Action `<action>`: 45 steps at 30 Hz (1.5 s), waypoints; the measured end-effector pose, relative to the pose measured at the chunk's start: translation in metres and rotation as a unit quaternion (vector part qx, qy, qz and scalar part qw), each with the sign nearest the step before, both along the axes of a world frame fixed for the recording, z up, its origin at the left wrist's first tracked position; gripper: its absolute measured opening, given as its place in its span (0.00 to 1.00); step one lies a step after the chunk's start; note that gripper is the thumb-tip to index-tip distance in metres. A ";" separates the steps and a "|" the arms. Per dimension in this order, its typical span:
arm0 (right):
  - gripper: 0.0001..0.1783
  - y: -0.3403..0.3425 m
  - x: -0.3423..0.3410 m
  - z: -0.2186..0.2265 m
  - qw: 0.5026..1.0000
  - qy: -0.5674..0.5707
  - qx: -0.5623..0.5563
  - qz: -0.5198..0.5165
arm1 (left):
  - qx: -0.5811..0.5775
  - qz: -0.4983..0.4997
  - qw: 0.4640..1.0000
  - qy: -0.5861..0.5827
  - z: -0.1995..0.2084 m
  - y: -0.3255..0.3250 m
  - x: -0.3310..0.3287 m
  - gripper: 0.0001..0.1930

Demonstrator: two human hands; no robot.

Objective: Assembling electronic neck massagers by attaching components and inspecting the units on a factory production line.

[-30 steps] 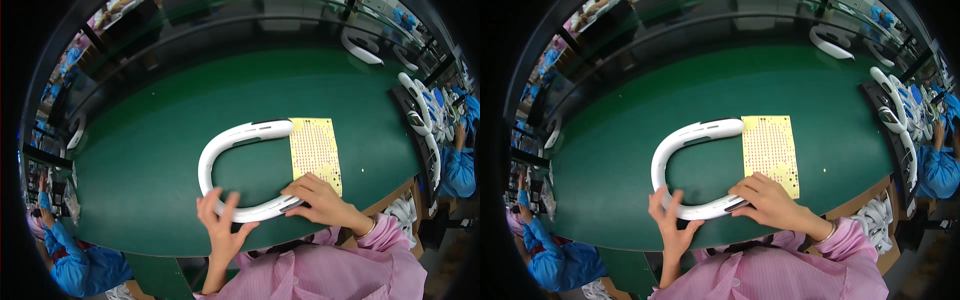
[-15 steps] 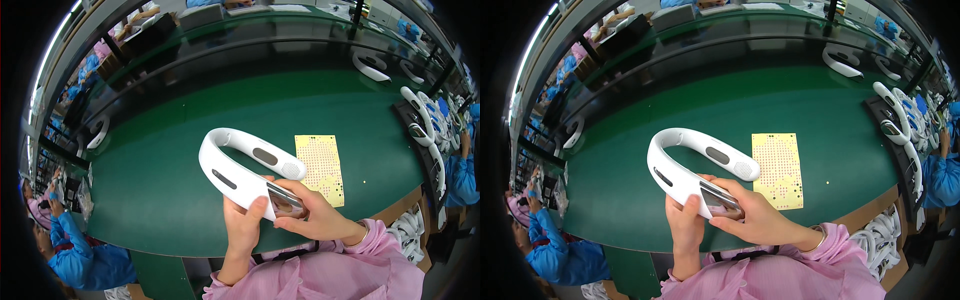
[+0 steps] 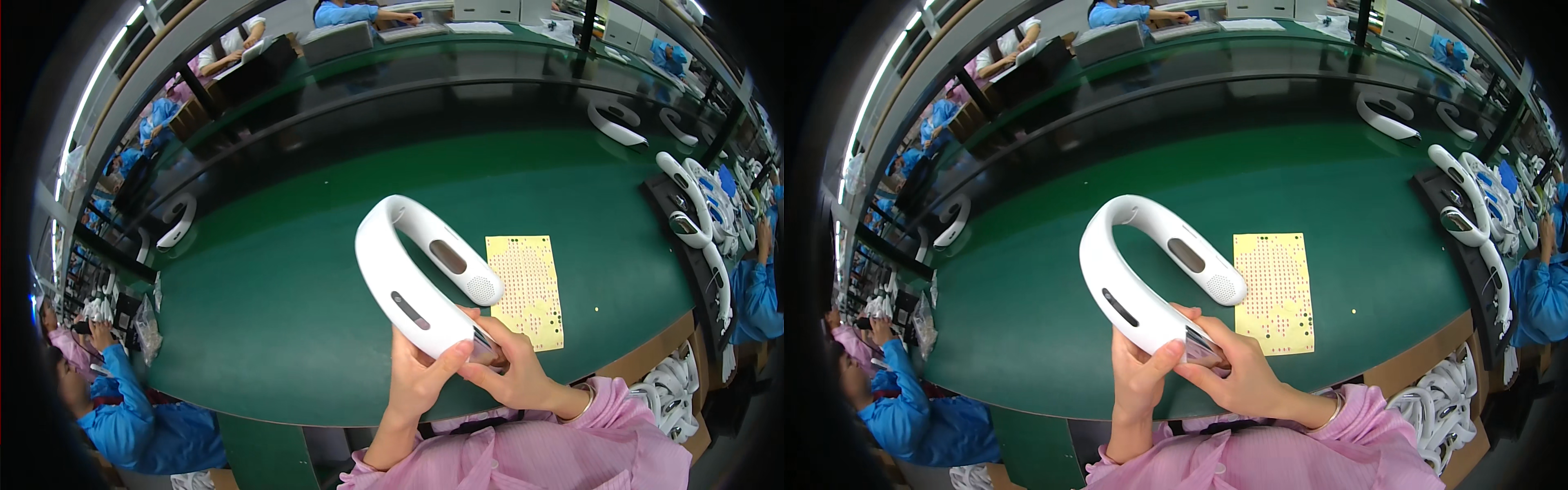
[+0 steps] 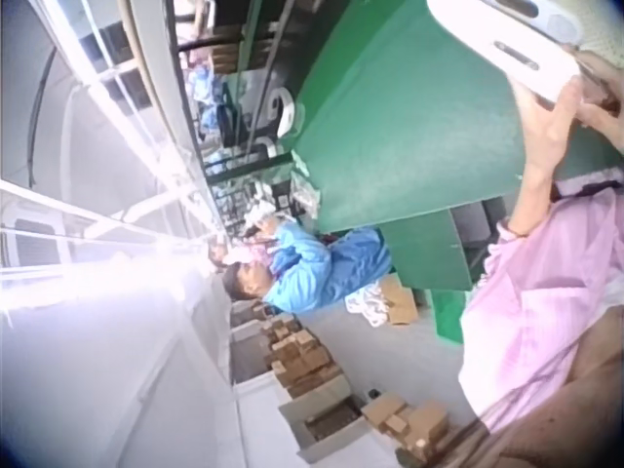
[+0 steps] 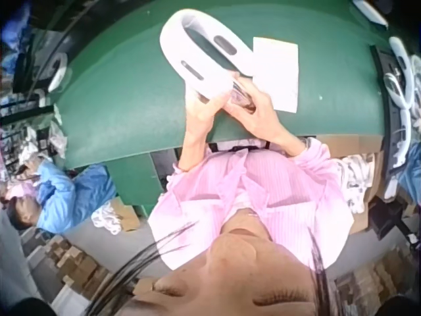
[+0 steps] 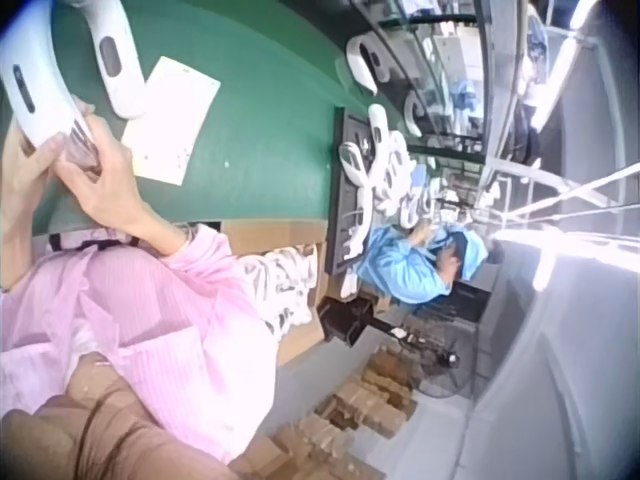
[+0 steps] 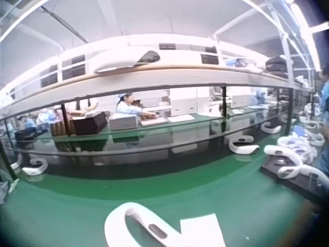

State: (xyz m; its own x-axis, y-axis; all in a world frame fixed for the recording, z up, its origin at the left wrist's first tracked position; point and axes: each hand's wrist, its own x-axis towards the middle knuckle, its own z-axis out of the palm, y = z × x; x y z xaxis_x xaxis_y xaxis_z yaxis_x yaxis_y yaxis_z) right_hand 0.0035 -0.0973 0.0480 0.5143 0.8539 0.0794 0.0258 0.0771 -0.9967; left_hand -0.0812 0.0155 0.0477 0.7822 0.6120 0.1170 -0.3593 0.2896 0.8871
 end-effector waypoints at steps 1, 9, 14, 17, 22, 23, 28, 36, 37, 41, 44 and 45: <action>0.23 -0.002 -0.001 -0.002 1.000 0.000 0.007 0.001 | -0.010 -0.006 1.000 -0.004 0.001 0.000 -0.001 0.25; 0.23 -0.011 0.026 -0.025 0.911 -0.394 0.101 0.068 | -0.046 0.130 0.990 -0.013 -0.007 0.008 -0.009 0.34; 0.24 -0.016 0.066 -0.025 0.948 -0.219 0.046 -0.225 | -0.231 -0.042 0.949 -0.212 -0.037 0.037 -0.029 0.39; 0.29 -0.034 0.072 -0.029 0.937 0.292 0.057 0.184 | -0.290 -0.108 0.913 -0.265 -0.054 0.047 -0.026 0.36; 0.28 -0.034 0.045 -0.008 0.932 0.301 0.100 0.174 | -0.371 -0.035 0.906 -0.203 -0.059 0.050 -0.021 0.31; 0.27 -0.033 0.040 -0.001 0.934 0.306 0.098 0.156 | -0.280 0.007 0.951 -0.134 -0.059 0.052 -0.020 0.29; 0.16 -0.016 0.021 0.027 0.968 0.238 0.056 0.063 | -0.124 0.021 0.990 0.069 -0.057 0.041 0.000 0.20; 0.11 -0.008 0.018 0.047 0.991 0.112 0.028 0.073 | -0.164 0.004 0.981 0.100 -0.054 0.034 0.006 0.18; 0.11 -0.006 0.020 0.045 0.998 -0.013 0.044 0.030 | -0.151 0.002 0.982 0.117 -0.055 0.034 0.003 0.19; 0.26 0.007 0.042 0.044 0.821 -0.518 0.137 -0.195 | -0.127 -0.058 0.974 0.178 -0.036 0.037 -0.011 0.30; 0.27 -0.001 0.072 0.046 0.875 -0.471 0.111 0.010 | -0.087 -0.138 0.980 0.113 -0.023 0.036 -0.033 0.30; 0.23 -0.004 0.084 0.041 0.892 -0.431 0.138 0.026 | -0.054 -0.168 0.981 0.076 -0.023 0.038 -0.041 0.28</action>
